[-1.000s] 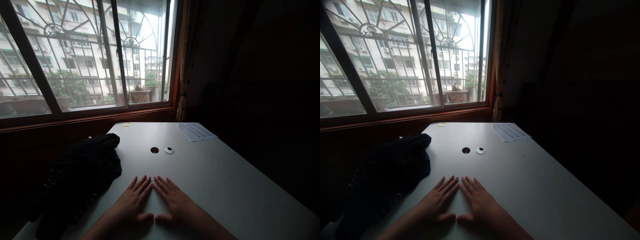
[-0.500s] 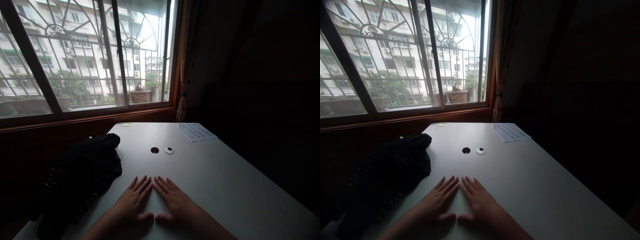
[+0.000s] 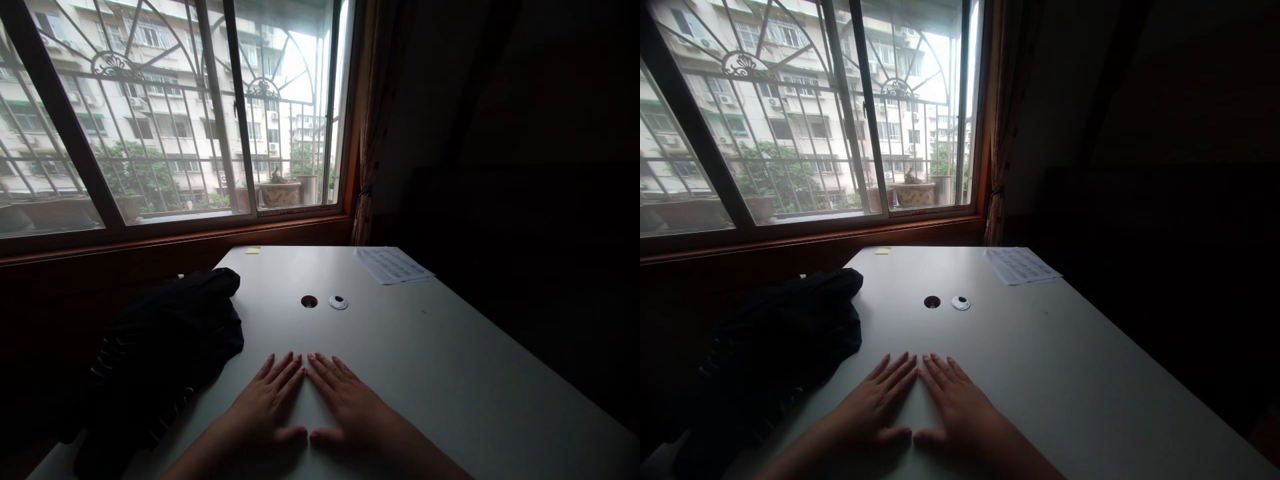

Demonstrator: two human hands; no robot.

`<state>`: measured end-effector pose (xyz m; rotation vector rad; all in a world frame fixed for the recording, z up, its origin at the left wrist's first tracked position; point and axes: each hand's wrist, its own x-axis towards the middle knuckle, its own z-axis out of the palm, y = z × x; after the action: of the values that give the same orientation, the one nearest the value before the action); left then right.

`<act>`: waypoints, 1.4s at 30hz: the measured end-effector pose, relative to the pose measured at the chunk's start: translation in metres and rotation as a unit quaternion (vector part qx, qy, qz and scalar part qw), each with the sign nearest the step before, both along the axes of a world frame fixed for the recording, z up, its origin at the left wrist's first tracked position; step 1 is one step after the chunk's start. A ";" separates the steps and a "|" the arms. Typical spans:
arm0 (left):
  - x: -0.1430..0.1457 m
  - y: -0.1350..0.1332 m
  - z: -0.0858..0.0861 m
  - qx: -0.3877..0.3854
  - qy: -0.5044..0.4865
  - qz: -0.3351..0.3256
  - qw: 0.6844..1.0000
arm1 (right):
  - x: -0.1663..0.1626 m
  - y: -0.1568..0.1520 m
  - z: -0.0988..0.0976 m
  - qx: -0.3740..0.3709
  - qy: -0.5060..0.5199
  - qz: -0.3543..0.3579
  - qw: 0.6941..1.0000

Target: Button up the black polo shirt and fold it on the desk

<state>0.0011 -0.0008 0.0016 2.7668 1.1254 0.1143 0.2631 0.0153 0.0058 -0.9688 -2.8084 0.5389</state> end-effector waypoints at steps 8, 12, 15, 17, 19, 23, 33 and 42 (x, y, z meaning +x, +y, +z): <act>0.000 0.000 0.000 0.009 0.000 -0.004 1.000 | -0.001 0.001 0.000 0.000 0.000 -0.001 1.000; -0.001 0.001 -0.002 0.013 -0.003 -0.006 1.000 | 0.000 0.000 -0.001 0.005 0.004 0.002 1.000; -0.001 0.002 -0.005 0.026 -0.012 -0.010 1.000 | 0.001 0.000 -0.001 0.007 0.013 0.003 1.000; -0.003 0.002 -0.007 0.038 -0.019 -0.014 0.999 | 0.000 0.001 -0.002 0.007 0.017 0.000 1.000; -0.005 0.003 -0.008 0.052 -0.022 -0.017 0.998 | 0.001 0.003 -0.002 0.007 0.022 -0.008 1.000; -0.011 0.006 -0.007 0.099 -0.038 0.003 0.994 | 0.004 0.008 -0.002 0.024 0.049 -0.030 0.998; -0.053 0.004 0.046 0.343 -0.201 0.135 0.907 | 0.019 0.015 -0.004 0.063 0.195 -0.070 0.976; -0.119 0.001 0.061 0.427 -0.130 0.368 0.816 | 0.017 0.011 -0.001 0.042 0.203 -0.076 0.975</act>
<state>-0.1178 0.0004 0.0623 2.5188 2.4300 1.3318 0.2804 0.0263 0.0048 -0.9249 -2.3543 0.5245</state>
